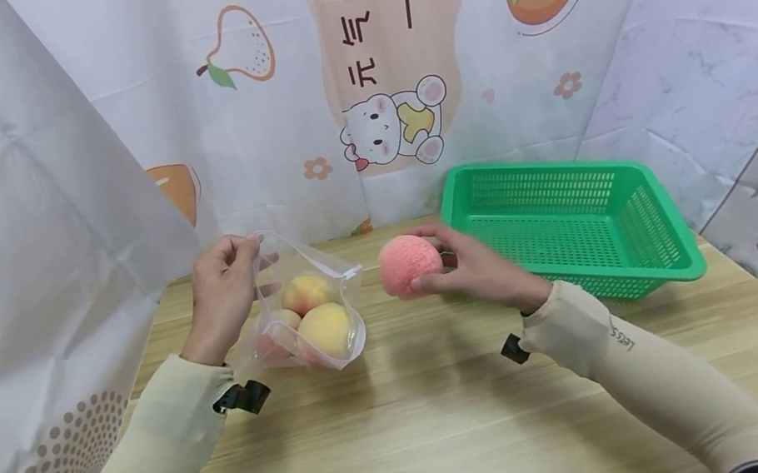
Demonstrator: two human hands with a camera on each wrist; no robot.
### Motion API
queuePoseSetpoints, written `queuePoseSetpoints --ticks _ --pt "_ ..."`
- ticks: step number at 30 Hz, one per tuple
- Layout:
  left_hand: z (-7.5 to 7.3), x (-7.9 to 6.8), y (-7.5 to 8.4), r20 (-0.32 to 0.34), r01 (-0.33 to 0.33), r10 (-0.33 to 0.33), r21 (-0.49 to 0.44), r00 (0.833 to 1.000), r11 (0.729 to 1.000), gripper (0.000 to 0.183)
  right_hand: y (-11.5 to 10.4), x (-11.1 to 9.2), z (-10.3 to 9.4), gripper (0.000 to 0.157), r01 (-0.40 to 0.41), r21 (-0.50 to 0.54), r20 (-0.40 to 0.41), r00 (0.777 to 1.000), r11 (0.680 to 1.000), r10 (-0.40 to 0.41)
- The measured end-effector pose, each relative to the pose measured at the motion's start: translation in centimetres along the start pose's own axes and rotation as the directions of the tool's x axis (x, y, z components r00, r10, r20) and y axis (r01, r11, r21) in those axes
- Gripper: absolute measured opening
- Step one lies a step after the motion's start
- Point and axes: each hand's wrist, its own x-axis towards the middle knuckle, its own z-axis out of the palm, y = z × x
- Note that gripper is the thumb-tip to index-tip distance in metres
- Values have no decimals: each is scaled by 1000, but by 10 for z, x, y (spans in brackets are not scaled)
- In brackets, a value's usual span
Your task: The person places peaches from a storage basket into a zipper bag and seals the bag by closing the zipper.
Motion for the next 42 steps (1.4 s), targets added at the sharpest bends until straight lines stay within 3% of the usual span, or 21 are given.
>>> queuePoseSetpoints --ticks 25,42 --pt "1 0 1 4 -8 9 -9 1000 1000 42 -26 1 45 66 126 115 108 984 985 -139" --pt "2 0 1 -6 20 -20 -2 1000 1000 42 -28 3 74 64 203 78 18 979 976 -205"
